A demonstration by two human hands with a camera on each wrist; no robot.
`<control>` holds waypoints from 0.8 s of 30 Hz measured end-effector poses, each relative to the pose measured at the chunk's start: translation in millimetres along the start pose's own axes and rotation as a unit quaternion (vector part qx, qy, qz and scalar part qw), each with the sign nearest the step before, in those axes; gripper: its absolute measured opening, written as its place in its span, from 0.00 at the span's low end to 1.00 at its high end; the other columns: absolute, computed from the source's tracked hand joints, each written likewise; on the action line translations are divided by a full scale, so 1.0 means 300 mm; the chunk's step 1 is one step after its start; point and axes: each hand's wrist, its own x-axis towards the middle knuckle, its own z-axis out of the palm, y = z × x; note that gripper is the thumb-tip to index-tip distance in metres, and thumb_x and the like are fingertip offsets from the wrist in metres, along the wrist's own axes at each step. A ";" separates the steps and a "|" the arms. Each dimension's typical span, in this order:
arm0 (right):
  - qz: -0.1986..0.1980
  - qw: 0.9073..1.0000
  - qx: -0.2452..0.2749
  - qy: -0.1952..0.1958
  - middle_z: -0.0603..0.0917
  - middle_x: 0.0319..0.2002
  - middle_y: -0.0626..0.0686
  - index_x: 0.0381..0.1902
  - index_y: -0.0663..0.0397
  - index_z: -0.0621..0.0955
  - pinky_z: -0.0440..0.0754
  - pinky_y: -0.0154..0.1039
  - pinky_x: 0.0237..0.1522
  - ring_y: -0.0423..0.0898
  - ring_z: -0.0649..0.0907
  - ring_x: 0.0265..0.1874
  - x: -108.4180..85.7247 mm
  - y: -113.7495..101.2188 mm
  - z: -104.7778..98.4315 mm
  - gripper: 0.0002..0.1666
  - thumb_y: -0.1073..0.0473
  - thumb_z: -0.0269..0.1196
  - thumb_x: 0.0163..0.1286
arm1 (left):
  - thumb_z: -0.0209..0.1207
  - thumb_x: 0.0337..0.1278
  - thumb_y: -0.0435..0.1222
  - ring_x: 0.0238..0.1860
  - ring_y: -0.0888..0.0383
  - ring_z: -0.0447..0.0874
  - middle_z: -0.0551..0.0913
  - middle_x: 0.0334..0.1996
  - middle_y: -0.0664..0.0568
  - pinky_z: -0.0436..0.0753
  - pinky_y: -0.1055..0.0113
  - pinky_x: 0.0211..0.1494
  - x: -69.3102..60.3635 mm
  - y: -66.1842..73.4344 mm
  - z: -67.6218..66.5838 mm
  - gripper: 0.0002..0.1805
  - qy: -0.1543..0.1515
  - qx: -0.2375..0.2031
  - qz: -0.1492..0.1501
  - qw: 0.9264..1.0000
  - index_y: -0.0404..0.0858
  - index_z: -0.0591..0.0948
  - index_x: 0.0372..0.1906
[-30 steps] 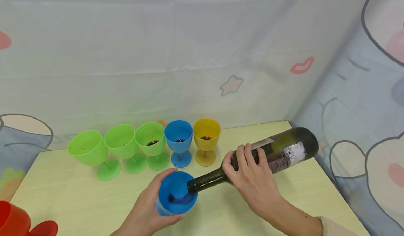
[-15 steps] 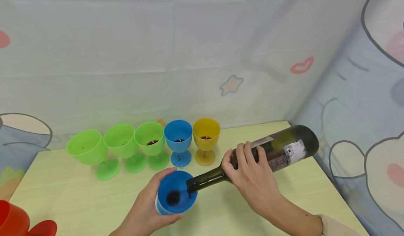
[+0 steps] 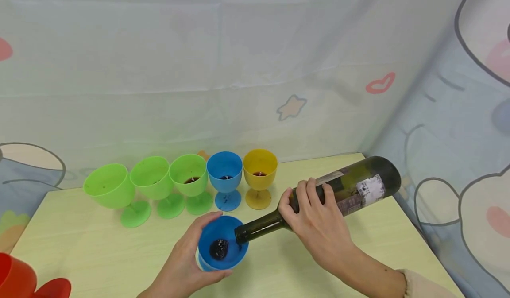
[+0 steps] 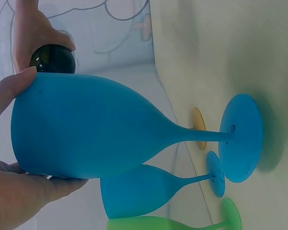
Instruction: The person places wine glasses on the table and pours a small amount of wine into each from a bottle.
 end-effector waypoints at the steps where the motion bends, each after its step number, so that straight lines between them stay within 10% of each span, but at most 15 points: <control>1: 0.000 1.000 0.001 0.000 0.73 0.41 0.71 0.45 0.61 0.67 0.72 0.60 0.39 0.64 0.74 0.42 0.000 0.000 0.000 0.38 0.72 0.74 0.35 | 0.73 0.35 0.44 0.58 0.48 0.65 0.62 0.61 0.50 0.73 0.49 0.53 0.000 0.000 0.000 0.48 -0.001 0.000 -0.001 1.000 0.42 0.58 0.64; 24: 0.017 0.999 0.045 0.008 0.73 0.36 0.67 0.43 0.60 0.69 0.72 0.58 0.34 0.61 0.75 0.36 -0.018 -0.005 0.018 0.38 0.64 0.74 0.32 | 0.73 0.34 0.44 0.58 0.49 0.65 0.63 0.61 0.52 0.72 0.49 0.54 -0.010 -0.002 -0.010 0.49 0.003 -0.023 0.016 1.000 0.45 0.58 0.64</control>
